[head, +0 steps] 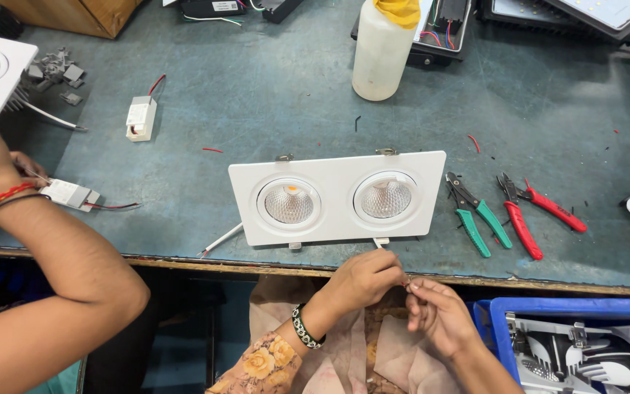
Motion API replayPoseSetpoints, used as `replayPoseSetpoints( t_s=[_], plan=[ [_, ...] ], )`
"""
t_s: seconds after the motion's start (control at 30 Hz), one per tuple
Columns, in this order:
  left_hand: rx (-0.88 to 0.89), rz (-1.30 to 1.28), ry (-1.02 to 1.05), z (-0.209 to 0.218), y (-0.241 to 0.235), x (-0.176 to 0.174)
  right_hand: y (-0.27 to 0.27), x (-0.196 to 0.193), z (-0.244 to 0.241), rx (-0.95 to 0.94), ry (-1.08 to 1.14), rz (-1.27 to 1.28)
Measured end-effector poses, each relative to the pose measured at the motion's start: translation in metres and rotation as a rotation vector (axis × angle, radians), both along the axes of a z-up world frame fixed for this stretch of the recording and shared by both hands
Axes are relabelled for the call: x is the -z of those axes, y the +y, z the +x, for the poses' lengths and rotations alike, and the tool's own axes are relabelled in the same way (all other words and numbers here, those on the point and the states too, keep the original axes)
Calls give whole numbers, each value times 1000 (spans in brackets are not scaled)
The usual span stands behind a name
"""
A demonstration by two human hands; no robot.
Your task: The person assembles a dual-head LED light fixture by stripping wires, twisting them together, and securing connections. They use wire strippers and pliers to prepare and join the electrical wires to the light unit.
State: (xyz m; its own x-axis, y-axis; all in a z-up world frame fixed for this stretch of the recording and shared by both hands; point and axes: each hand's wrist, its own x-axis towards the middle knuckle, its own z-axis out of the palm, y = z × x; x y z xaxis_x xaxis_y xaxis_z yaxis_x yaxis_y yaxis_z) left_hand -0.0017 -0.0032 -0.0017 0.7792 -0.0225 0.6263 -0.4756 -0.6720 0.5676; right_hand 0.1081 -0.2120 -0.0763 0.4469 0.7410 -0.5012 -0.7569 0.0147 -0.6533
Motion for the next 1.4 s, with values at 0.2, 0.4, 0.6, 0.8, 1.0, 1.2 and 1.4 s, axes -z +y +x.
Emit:
replayPoseSetpoints(
  t_s=[0.2,0.4,0.6,0.8,1.0,1.2,1.4],
  plan=[
    [-7,14,-29,1,0,-2,-1,3,-16,50,692,304],
    [4,-98,34,2,0,-5,-6,-14,-28,-41,717,464],
    [8,-190,104,3,2,-5,-8,-52,-32,169,-732,-72],
    [85,-256,162,3,7,-3,10,-90,-32,222,-1569,-265],
    [75,-214,214,7,14,4,18,-91,-19,71,-1739,-230],
    [142,-232,256,5,16,0,21,-91,-5,66,-2061,-139],
    [178,-208,295,11,20,4,15,-91,-1,16,-2103,-104]
  ],
)
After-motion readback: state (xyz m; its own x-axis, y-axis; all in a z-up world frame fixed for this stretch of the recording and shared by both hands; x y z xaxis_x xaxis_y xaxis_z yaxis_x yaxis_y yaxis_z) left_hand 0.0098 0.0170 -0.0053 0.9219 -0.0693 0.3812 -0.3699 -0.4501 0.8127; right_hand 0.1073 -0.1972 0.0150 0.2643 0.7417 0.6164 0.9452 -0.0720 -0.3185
